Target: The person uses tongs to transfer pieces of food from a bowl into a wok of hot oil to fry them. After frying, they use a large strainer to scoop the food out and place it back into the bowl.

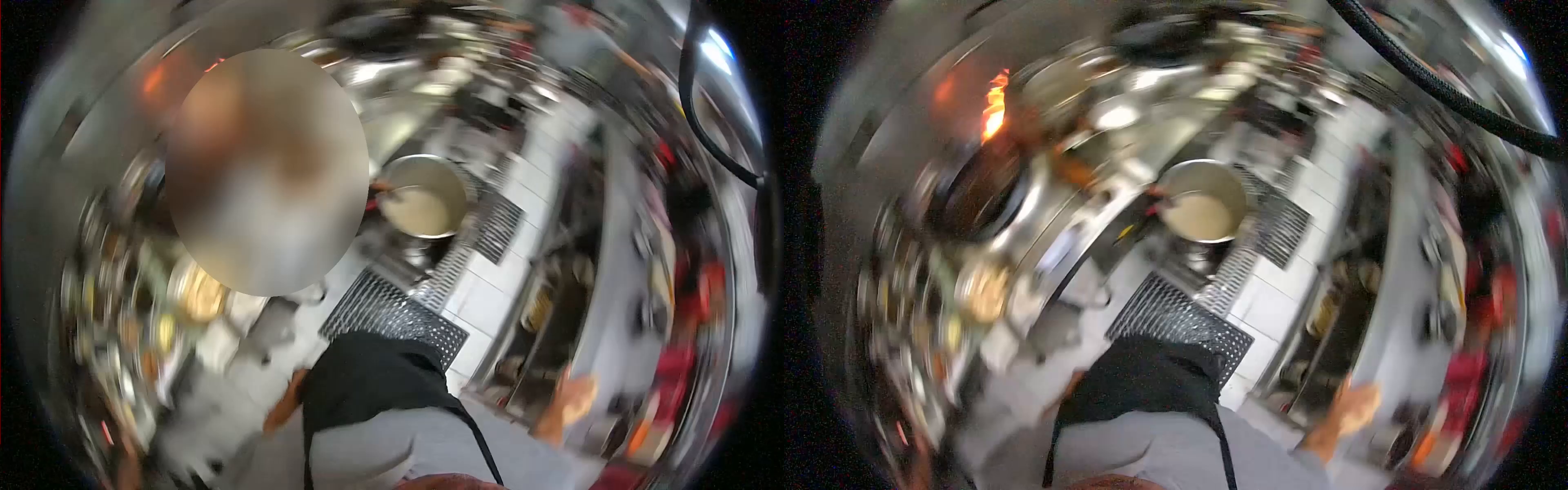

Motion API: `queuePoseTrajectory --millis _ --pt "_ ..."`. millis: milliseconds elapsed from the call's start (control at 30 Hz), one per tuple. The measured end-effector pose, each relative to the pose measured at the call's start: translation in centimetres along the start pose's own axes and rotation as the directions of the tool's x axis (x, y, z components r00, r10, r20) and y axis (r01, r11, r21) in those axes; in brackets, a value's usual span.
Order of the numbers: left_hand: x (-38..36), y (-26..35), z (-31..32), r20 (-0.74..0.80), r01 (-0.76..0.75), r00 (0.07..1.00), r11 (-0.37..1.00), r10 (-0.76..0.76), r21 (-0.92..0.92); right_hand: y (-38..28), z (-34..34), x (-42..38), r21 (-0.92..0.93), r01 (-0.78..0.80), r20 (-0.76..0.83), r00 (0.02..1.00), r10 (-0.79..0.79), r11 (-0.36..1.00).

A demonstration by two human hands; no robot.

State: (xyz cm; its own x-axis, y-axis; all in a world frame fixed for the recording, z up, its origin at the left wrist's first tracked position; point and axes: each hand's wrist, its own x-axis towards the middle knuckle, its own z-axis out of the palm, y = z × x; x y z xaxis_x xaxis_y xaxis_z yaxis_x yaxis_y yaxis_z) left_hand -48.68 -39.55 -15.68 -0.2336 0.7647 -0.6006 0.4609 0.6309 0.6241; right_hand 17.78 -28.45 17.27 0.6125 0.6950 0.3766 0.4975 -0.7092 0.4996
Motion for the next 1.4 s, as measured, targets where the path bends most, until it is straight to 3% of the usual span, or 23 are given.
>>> queuePoseTrajectory --millis 67,167,367,633,1000,1400 --pt "1.0 1.3 -1.5 0.01 0.144 0.989 0.958 -0.146 -0.248 -1.8 -5.8 0.5 0.049 -0.198 0.282 0.943 0.177 0.979" --pt "2.1 2.4 -2.7 0.028 0.268 0.958 0.857 -0.285 -0.441 -2.2 5.2 0.9 0.108 -0.351 0.404 0.871 0.282 0.93" --pt "2.8 5.1 -3.5 0.027 0.33 0.927 0.778 -0.375 -0.534 -2.6 6.7 1.2 0.207 -0.399 0.425 0.859 0.285 0.893" --pt "3.7 6.7 -4.4 0.015 0.318 0.93 0.782 -0.368 -0.536 -2.7 7.3 1.3 0.208 -0.368 0.388 0.882 0.269 0.906" --pt "2.0 5.6 -3.6 -0.01 0.32 0.919 0.761 -0.394 -0.564 -2.8 8.4 1.1 0.198 -0.355 0.354 0.895 0.272 0.914" --pt "-0.5 3.4 -3.2 -0.039 0.266 0.908 0.645 -0.418 -0.717 -2.8 7.5 1.2 0.194 -0.353 0.382 0.886 0.261 0.915"
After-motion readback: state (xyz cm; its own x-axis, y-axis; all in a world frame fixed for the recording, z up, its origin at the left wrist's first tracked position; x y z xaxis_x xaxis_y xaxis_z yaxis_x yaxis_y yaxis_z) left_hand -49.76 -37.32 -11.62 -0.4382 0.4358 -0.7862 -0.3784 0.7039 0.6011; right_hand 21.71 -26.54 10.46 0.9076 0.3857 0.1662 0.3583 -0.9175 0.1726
